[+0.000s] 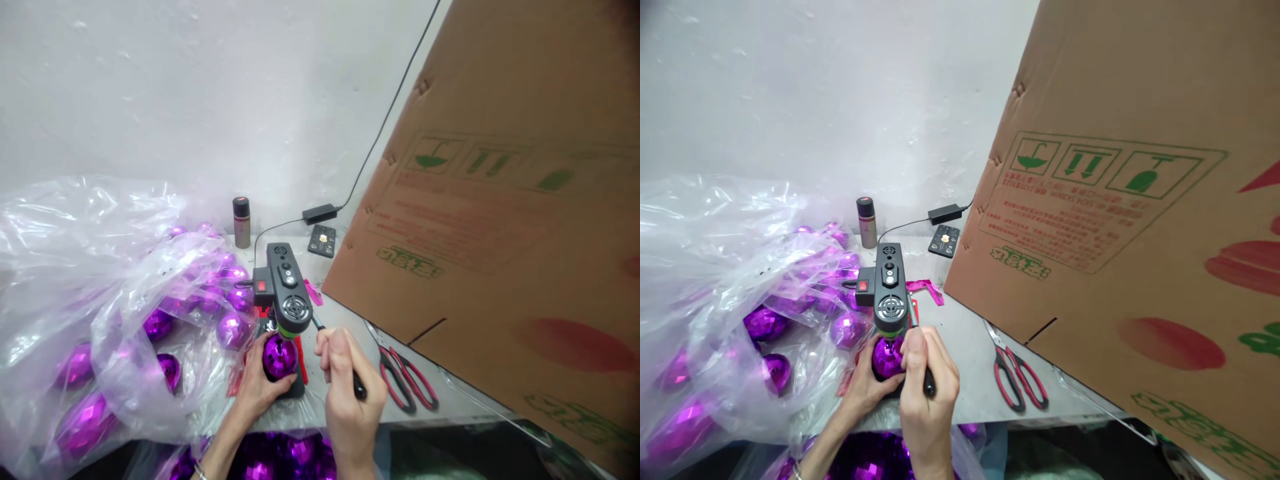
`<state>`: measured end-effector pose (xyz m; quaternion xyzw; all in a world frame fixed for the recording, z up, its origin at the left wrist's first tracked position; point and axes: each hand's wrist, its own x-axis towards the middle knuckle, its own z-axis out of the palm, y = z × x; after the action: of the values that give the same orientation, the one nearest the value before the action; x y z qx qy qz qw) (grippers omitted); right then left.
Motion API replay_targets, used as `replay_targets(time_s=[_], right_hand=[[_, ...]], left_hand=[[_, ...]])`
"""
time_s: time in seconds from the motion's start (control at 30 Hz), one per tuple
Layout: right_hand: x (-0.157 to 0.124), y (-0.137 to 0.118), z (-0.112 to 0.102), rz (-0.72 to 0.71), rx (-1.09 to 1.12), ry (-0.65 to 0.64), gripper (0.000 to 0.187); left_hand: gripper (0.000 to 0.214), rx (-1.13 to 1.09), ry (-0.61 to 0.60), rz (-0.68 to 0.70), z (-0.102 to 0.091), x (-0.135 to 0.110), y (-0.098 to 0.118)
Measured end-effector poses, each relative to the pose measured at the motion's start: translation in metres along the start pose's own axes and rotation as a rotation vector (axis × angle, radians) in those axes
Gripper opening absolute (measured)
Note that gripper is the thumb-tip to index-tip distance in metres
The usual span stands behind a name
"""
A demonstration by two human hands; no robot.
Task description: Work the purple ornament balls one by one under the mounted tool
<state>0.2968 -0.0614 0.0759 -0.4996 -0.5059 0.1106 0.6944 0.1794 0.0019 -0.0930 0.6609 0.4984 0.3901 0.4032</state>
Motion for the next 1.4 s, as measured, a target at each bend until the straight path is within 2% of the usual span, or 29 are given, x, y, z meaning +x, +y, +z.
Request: replay_targets(time_s=[0.13, 0.3, 0.4, 0.5, 0.6, 1.4], right_hand=[[-0.015, 0.016, -0.001, -0.046, 0.022, 0.027, 0.039], [-0.033, 0.046, 0.003, -0.162, 0.085, 0.11, 0.037], [-0.034, 0.054, 0.008, -0.201, 0.08, 0.163, 0.038], [-0.032, 0.055, 0.012, -0.22, 0.056, 0.235, 0.041], [-0.033, 0.054, 0.014, -0.207, 0.079, 0.255, 0.04], [-0.031, 0.059, 0.016, -0.257, 0.134, 0.217, 0.043]], left_hand=[[0.09, 0.004, 0.031, -0.056, 0.007, -0.003, -0.006], [0.088, 0.003, 0.06, -0.035, 0.01, -0.002, -0.008], [0.085, 0.008, 0.075, -0.022, 0.011, -0.003, -0.007], [0.083, 0.017, 0.063, -0.024, 0.01, -0.004, -0.005], [0.081, 0.024, 0.048, -0.025, 0.01, -0.004, -0.004], [0.081, 0.05, 0.076, 0.015, 0.014, -0.002, -0.004]])
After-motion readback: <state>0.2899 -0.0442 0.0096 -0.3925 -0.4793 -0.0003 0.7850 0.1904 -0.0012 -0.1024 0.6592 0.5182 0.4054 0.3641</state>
